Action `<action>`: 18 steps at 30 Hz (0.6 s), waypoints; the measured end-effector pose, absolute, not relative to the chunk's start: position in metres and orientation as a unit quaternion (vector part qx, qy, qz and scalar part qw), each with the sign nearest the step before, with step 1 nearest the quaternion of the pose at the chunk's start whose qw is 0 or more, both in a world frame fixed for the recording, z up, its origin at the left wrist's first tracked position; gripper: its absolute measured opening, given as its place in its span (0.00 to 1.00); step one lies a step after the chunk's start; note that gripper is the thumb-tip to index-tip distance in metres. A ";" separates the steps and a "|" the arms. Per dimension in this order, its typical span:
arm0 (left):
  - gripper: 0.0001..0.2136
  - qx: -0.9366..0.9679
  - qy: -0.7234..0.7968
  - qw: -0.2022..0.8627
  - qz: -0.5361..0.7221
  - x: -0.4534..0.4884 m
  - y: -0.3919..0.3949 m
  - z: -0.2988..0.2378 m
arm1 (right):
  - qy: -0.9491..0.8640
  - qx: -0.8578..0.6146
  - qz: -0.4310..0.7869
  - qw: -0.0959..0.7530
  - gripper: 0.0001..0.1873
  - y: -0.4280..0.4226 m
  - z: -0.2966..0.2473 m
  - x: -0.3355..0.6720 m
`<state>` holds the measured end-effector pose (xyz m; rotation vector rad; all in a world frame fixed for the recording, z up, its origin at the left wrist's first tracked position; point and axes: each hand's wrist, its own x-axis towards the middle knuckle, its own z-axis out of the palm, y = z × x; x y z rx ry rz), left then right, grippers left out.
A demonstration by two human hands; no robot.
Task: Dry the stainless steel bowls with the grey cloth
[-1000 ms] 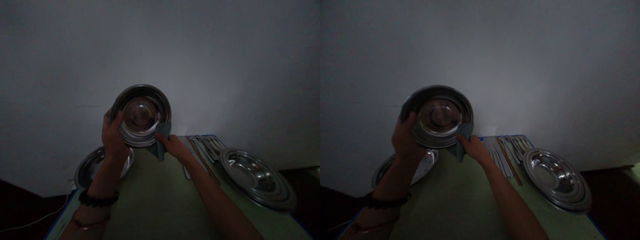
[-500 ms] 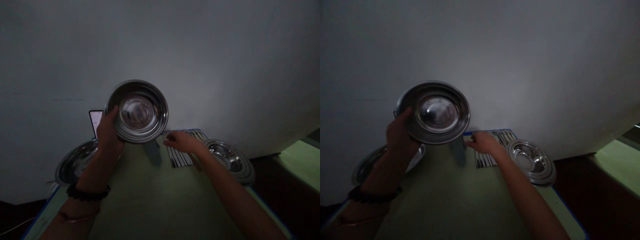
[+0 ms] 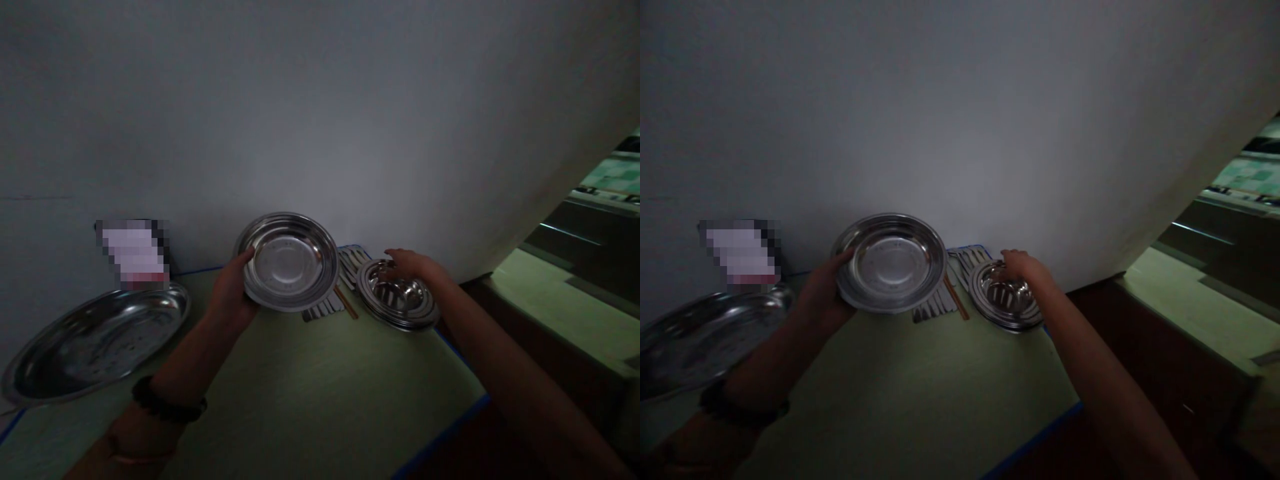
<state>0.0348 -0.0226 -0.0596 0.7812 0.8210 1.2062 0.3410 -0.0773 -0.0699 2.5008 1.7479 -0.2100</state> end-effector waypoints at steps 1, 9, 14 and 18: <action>0.06 0.350 0.374 0.678 0.527 0.037 -0.024 -0.061 | 0.551 0.829 -0.084 0.048 0.31 -0.080 -0.073 0.351; 0.05 0.328 0.395 0.688 0.513 0.043 -0.023 -0.067 | 0.497 0.856 -0.139 -0.039 0.20 -0.098 -0.101 0.398; 0.06 0.339 0.402 0.700 0.483 0.046 -0.028 -0.069 | 0.507 0.839 -0.130 -0.152 0.20 -0.113 -0.107 0.397; 0.05 0.326 0.411 0.700 0.485 0.042 -0.026 -0.065 | 0.518 0.823 -0.097 -0.211 0.15 -0.130 -0.105 0.395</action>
